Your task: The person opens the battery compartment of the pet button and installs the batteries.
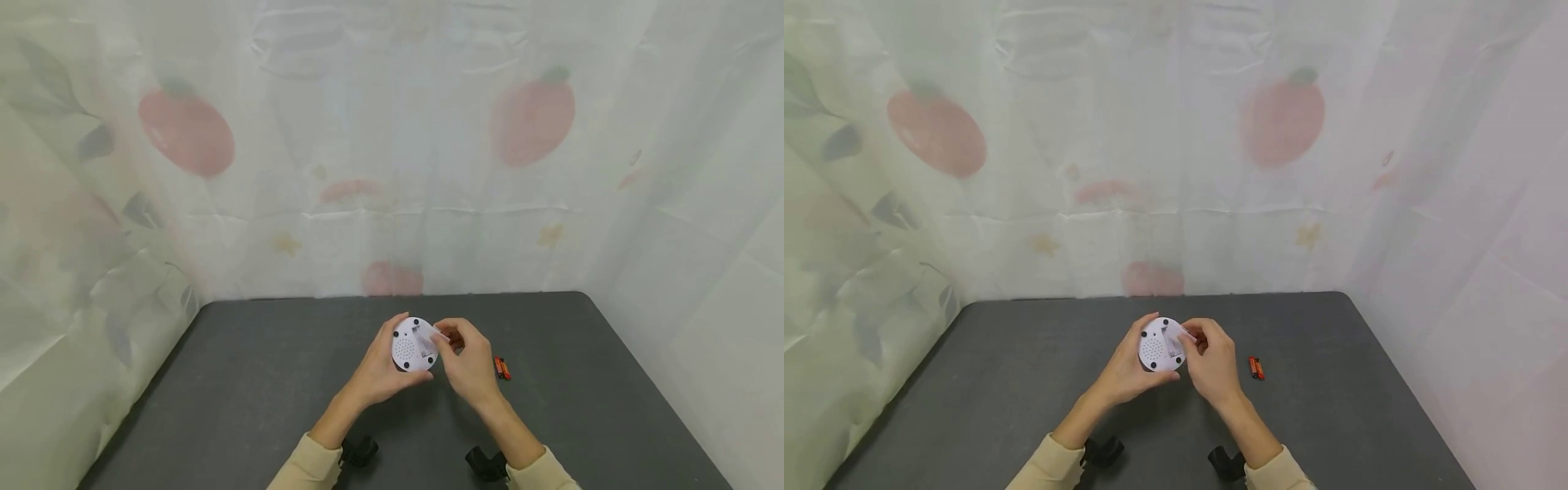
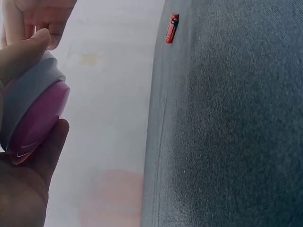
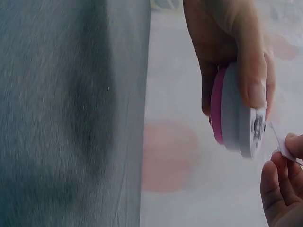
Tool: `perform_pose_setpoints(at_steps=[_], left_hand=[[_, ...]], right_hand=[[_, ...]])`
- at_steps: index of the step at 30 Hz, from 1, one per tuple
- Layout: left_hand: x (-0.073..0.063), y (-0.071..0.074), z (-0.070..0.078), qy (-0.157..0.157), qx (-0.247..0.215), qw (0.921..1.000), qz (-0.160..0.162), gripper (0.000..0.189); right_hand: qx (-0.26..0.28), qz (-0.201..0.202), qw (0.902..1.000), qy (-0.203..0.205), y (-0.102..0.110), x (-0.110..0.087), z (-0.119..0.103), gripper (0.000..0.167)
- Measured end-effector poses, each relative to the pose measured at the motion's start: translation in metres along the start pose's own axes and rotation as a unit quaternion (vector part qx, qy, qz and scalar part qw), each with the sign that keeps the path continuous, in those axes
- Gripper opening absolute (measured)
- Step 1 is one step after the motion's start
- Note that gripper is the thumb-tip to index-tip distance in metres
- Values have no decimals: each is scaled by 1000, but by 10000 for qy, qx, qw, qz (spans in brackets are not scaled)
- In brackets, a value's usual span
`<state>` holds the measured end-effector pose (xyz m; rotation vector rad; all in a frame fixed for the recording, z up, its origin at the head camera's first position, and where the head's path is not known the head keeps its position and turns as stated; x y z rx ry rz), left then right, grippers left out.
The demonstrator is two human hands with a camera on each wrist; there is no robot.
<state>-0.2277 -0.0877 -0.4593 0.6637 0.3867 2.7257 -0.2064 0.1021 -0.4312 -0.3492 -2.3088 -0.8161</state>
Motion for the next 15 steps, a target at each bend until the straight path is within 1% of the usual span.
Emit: perform_pose_setpoints(at_steps=[4,8,15], left_hand=[[0,2,-2,116,22,9999,-41,106],[-2,5,-5,222,93,9997,45,108],[-7,11,-5,133,174,9997,129,107]], right_hand=[[-93,-71,9999,-59,5,4,8,20],[-159,-220,9993,-241,11,12,18,18],[-202,-831,9944,-625,15,24,39,16]])
Point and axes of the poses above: each hand's wrist, its own x-axis towards the middle knuckle, its own y-axis out of the back of the hand, z = x × y, the point moved 1 cm from there along x, towards the middle knuckle, and after that the axes turned 15 degrees about -x, right-handed, at the moved point
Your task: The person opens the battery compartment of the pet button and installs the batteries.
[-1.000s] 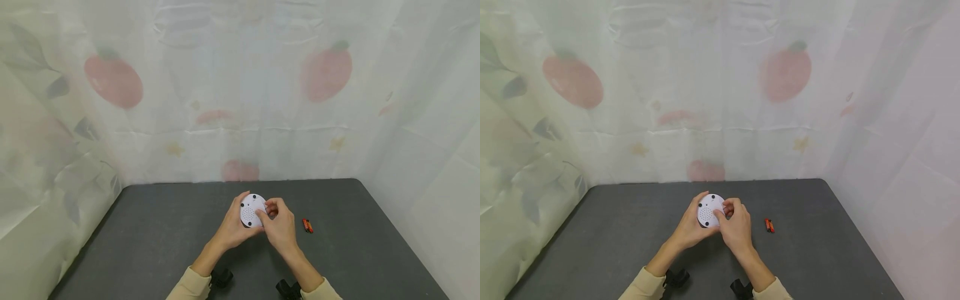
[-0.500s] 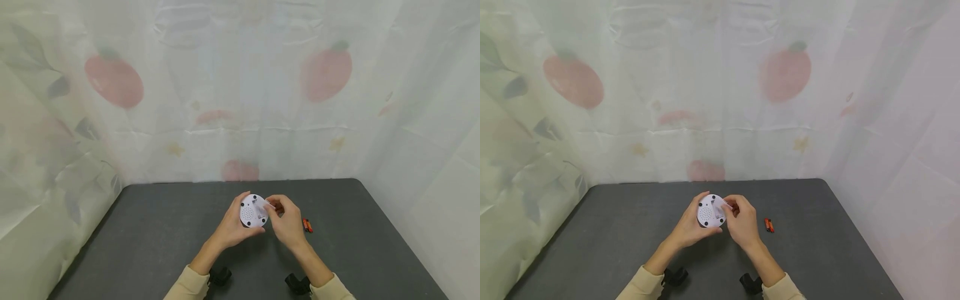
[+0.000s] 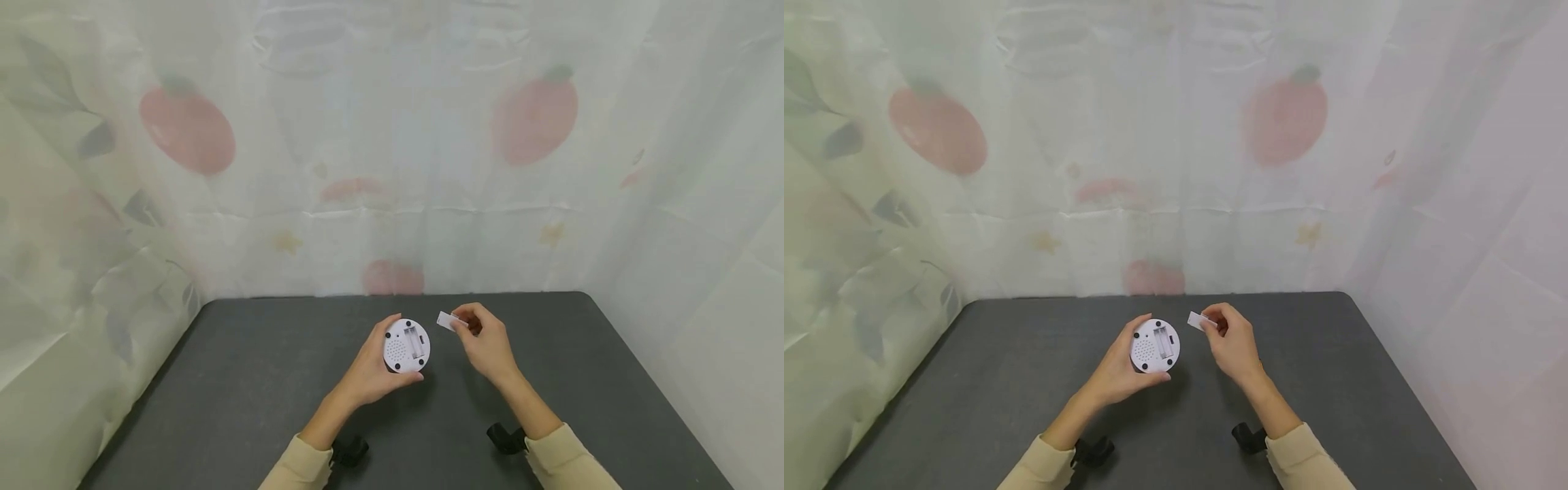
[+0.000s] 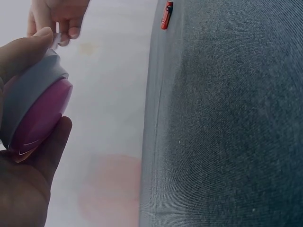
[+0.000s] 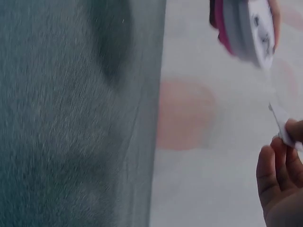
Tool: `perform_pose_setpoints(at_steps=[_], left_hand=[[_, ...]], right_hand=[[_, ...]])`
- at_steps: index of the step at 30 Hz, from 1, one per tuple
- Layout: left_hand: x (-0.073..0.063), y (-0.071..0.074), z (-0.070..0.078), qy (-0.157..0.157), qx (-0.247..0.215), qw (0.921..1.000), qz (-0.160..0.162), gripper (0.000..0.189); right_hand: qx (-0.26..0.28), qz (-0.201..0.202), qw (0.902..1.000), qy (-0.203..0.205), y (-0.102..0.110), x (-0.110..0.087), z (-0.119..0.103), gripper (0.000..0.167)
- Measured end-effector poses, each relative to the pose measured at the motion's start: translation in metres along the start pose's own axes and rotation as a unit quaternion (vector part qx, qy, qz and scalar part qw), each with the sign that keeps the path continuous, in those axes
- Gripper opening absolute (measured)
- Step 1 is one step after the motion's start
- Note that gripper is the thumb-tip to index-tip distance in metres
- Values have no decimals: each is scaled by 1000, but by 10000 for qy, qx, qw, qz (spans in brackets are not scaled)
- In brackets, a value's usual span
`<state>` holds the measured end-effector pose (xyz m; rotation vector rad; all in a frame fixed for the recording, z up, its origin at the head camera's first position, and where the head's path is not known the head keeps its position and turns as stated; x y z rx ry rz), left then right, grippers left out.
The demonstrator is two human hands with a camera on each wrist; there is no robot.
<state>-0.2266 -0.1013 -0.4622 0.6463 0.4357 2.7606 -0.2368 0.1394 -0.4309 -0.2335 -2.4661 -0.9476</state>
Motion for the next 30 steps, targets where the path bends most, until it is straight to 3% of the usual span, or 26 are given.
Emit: perform_pose_setpoints(at_steps=[7,12,21,30], left_hand=[[-5,1,1,14,40,10000,14,107],[-7,1,0,13,34,10000,5,108],[-7,1,-1,72,-6,10000,-28,109],[-8,1,1,150,2,9999,-38,109]], right_hand=[[89,-653,9974,-301,-7,9,17,14],[-276,-951,9938,-511,-16,16,31,13],[-849,-1492,9831,-629,-32,18,55,10],[-1292,-1964,9710,-442,-48,18,72,9]])
Point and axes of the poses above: each hand's wrist, its own x-axis towards the middle knuckle, its own y-axis out of the back of the hand, z = x × y, the point moved 1 cm from there along x, towards the middle knuckle, and after that the axes turned 15 degrees about -x, right-handed, at the moved point
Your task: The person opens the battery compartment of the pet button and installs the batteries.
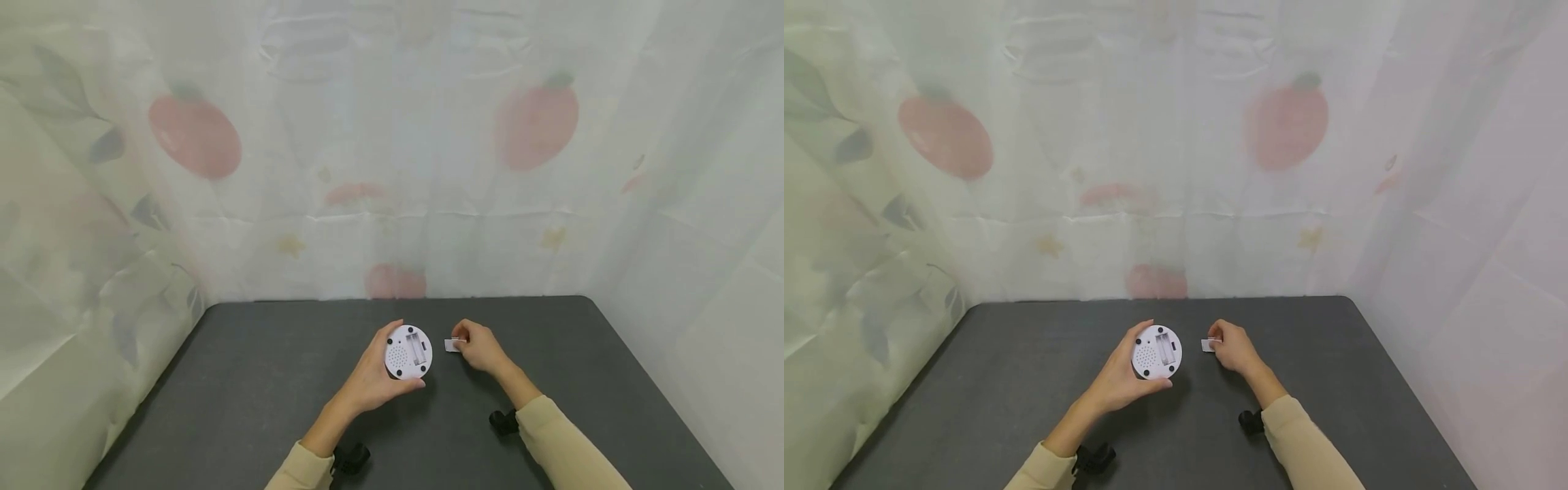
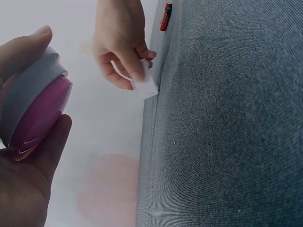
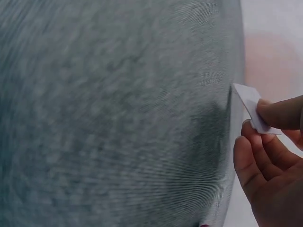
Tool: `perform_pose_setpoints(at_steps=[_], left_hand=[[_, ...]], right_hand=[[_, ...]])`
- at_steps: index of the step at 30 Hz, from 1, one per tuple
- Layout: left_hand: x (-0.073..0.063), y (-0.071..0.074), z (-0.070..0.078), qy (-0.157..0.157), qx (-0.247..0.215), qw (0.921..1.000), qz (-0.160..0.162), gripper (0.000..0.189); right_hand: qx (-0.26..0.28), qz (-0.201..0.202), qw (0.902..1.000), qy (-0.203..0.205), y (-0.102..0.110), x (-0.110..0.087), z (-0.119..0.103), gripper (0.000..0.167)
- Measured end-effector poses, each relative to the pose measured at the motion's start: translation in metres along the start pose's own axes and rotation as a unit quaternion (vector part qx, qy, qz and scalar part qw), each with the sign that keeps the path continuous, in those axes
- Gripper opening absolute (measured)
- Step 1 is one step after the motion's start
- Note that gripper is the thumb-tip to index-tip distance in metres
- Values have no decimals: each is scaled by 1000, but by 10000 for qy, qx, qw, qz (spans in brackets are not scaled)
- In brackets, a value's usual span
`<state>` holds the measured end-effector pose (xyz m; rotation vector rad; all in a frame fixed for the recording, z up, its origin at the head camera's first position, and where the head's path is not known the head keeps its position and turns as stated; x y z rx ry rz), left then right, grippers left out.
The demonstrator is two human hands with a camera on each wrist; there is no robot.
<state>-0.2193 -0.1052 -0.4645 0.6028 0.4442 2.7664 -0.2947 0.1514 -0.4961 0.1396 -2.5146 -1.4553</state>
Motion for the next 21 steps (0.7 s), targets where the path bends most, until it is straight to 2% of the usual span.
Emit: perform_pose_setpoints(at_steps=[6,10,15,21], left_hand=[[0,0,0,38,-35,10000,30,108],[0,-1,0,12,-52,10000,2,109],[0,-1,-1,19,-28,10000,-25,109],[0,0,-1,47,-16,10000,-27,109]], right_hand=[[-890,-3,9959,176,-3,0,3,15],[-1324,-75,9911,105,-4,1,3,21],[-1677,-123,9857,69,-5,2,3,24],[-1832,-159,9828,180,0,-1,2,26]])
Point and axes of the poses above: each hand's wrist, its own x-axis towards the middle knuckle, its own y-axis out of the back of the hand, z = x × y, the point moved 1 cm from there along x, towards the middle knuckle, and after that the axes turned 15 degrees about -x, right-handed, at the moved point
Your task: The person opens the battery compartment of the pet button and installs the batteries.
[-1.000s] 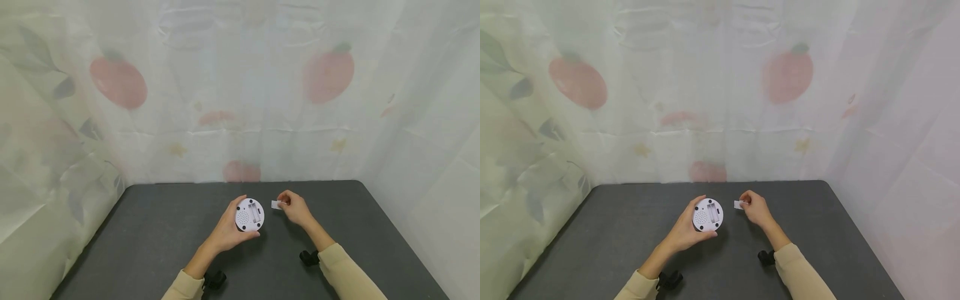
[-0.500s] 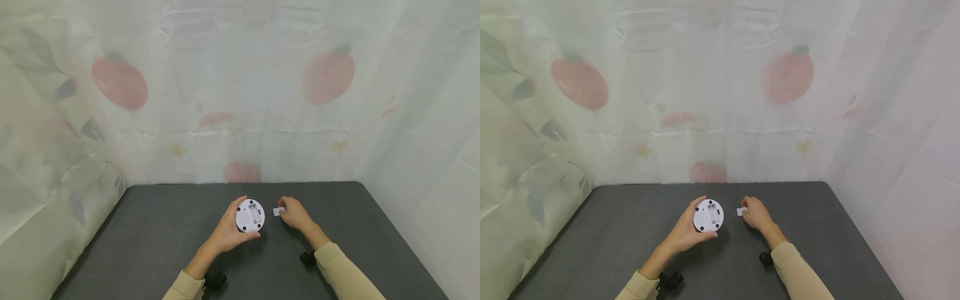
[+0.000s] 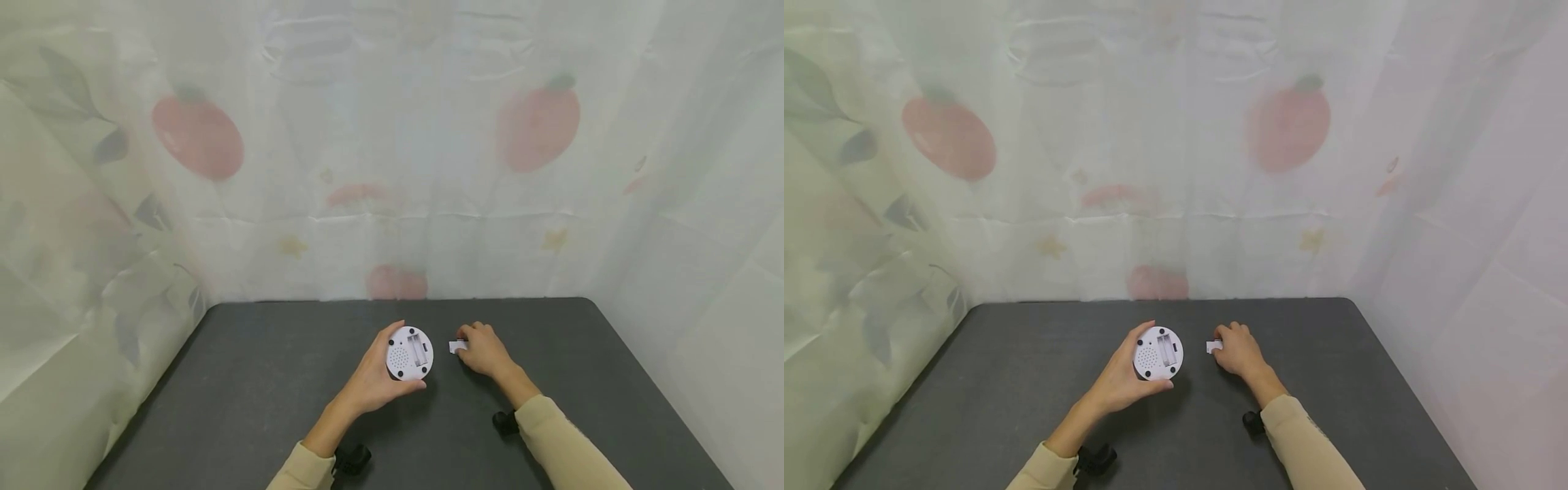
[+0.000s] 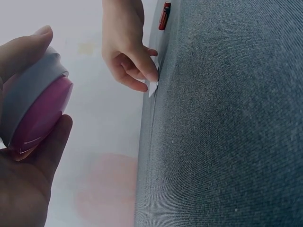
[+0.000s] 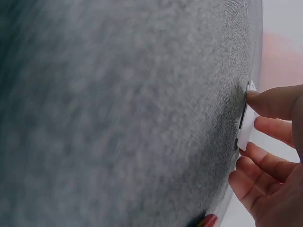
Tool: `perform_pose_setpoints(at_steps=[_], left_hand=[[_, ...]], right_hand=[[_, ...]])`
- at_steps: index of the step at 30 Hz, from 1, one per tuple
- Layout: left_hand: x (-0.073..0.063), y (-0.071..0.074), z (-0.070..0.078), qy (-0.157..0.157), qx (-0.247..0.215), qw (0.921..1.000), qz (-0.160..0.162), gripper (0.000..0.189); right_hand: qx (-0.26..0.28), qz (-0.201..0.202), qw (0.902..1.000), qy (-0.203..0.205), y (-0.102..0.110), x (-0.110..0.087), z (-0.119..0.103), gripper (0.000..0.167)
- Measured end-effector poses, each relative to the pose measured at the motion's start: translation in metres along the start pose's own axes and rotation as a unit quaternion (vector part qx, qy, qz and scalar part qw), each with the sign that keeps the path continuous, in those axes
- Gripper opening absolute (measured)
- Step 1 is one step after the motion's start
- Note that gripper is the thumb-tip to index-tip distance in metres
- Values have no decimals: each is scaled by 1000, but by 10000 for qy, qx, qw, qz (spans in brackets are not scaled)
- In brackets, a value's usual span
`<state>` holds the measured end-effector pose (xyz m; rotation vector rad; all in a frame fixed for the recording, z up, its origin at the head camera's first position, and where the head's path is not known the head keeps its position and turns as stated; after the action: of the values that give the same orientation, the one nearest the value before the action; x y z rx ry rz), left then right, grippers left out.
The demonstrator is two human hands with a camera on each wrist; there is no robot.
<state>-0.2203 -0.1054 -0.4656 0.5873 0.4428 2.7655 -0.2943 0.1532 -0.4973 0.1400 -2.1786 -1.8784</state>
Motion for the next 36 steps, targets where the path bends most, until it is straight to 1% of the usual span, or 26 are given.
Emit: perform_pose_setpoints(at_steps=[5,10,15,20,24,29,36], left_hand=[[1,0,0,-19,-9,10000,37,109],[0,1,1,0,-30,10000,44,109],[-1,1,2,-46,-14,10000,30,108],[-2,2,2,-17,-48,10000,-40,109],[-3,3,3,59,-87,9999,-54,110],[-3,4,2,104,-91,9999,-37,110],[-3,6,0,142,-140,9998,-73,110]], right_hand=[[88,127,9997,196,8,-4,5,24],[170,100,9987,459,20,-11,13,24],[123,135,9972,720,27,-21,21,27],[29,186,9954,936,30,-34,31,29],[7,184,9945,1029,31,-44,41,33],[22,224,9946,1012,33,-56,55,40],[62,214,9935,1114,34,-71,71,44]])
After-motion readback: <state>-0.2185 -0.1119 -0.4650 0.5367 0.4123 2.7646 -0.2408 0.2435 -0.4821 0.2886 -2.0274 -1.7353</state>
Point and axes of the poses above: each hand's wrist, its own x-axis towards the middle knuckle, its own y-axis out of the back of the hand, z = x × y, the point moved 1 cm from there along x, towards the middle knuckle, and after that the axes turned 15 degrees about -x, right-handed, at the moved point
